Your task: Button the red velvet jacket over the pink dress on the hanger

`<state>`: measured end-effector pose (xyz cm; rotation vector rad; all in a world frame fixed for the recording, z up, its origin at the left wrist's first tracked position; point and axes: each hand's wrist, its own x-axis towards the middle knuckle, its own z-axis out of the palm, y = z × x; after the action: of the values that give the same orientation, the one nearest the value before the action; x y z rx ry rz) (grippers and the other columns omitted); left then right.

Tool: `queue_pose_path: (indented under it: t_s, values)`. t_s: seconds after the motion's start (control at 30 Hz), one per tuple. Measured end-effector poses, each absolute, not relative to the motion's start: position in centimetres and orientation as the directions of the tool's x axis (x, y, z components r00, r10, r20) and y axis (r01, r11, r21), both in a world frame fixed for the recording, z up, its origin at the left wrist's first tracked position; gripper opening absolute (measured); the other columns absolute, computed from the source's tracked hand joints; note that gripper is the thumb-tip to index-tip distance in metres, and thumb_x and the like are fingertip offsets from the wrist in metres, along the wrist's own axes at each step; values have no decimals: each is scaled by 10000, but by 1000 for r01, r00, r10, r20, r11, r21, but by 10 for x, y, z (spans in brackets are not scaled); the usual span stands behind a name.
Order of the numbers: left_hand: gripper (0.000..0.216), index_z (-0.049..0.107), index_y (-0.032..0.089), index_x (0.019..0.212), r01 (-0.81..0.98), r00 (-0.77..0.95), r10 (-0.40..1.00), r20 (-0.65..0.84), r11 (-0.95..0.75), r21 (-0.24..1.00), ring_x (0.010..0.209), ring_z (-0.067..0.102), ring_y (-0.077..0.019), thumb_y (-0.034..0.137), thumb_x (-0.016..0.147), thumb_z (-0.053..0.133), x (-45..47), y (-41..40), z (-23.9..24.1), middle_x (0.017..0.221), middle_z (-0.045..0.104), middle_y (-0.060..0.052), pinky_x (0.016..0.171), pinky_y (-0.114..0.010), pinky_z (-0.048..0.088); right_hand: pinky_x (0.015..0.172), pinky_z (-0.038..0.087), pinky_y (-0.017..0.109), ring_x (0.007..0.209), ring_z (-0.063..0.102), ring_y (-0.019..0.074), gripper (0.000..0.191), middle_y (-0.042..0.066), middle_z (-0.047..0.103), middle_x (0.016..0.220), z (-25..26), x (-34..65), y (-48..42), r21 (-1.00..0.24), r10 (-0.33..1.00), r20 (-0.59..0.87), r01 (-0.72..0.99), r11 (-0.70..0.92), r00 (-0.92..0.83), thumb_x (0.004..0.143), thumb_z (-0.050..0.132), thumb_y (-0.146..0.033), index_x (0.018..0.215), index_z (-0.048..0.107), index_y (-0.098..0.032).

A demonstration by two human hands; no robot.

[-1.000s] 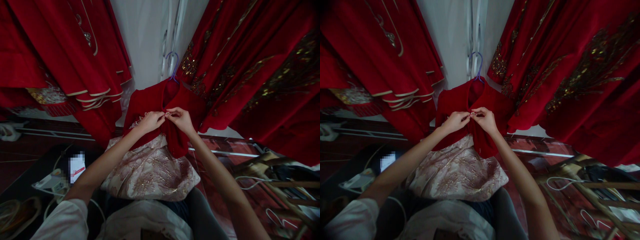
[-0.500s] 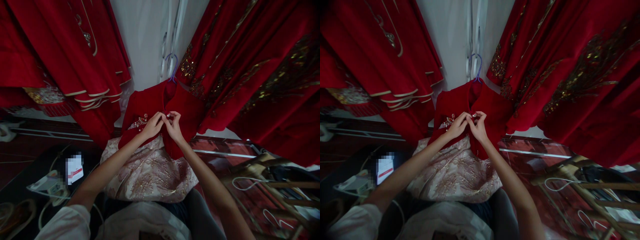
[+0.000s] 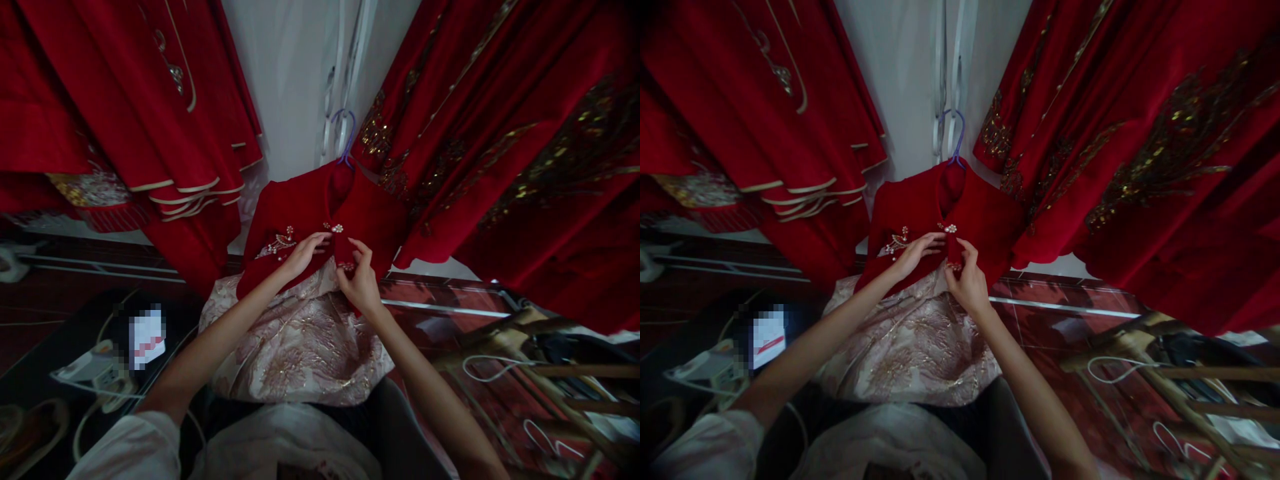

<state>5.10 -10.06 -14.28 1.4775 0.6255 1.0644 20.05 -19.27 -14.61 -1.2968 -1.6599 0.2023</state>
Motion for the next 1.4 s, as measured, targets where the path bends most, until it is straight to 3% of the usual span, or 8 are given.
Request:
queue_pose_path:
  t_s: [0.17,0.27,0.37,0.57,0.7,0.87,1.07,1.4]
  values:
    - [572,672,204,1102,-205,459,873,164,-76,976,1134,617,-241,628,905,343,50,-108,-142,1139,696,-110,940,-386,504,689,578,316,820,660,173,562,74,623,1056,-113,180,-213,-773,838,544,413,482,40,837,586,-277,1332,321,-260]
    - [721,696,184,1071,-233,452,888,85,25,972,1005,668,-259,723,872,261,35,-117,-136,985,733,-120,844,-388,540,695,592,308,890,670,178,550,70,642,1087,-108,166,-217,-838,885,452,287,465,-113,845,603,-330,1327,344,-278]
    - [762,694,183,1075,-281,443,894,68,66,958,926,680,-248,748,858,232,16,-122,-137,982,729,-120,774,-377,553,714,592,303,954,660,176,412,76,642,1118,-117,157,-209,-865,905,400,266,426,-147,877,567,-359,1255,435,-262]
    - [256,701,210,951,-309,92,991,99,-66,949,853,637,-137,385,771,649,-5,-125,-156,1102,684,-48,648,-220,518,555,545,231,738,616,130,339,48,609,924,-138,139,-175,-838,902,432,367,404,-7,843,599,-379,1119,511,-204]
    - [231,702,182,887,-207,11,984,177,-171,963,834,630,-144,353,743,647,-8,-124,-159,964,702,-43,718,-262,535,574,553,250,723,601,135,342,36,588,876,-147,123,-156,-823,887,458,400,402,51,805,626,-357,1088,527,-194]
    - [215,680,162,830,-21,3,970,244,-244,969,689,614,-133,331,697,673,-16,-107,-165,786,688,-28,669,-265,502,581,543,252,657,596,123,317,-1,583,799,-153,113,-145,-860,904,416,363,358,95,753,650,-283,1031,519,-209]
    - [207,599,179,849,176,-120,891,438,-415,892,750,590,-115,244,674,688,-22,-81,-175,828,630,-6,729,-250,473,596,525,244,664,600,123,272,5,602,794,-154,115,-135,-872,905,403,358,334,138,758,647,-267,1003,556,-191]
    - [192,599,166,916,37,-16,914,405,-405,914,843,648,-134,184,725,604,-17,-72,-181,907,672,-47,861,-314,503,670,526,260,689,596,128,223,24,613,825,-150,117,-115,-842,866,466,393,370,181,779,626,-231,992,587,-175]
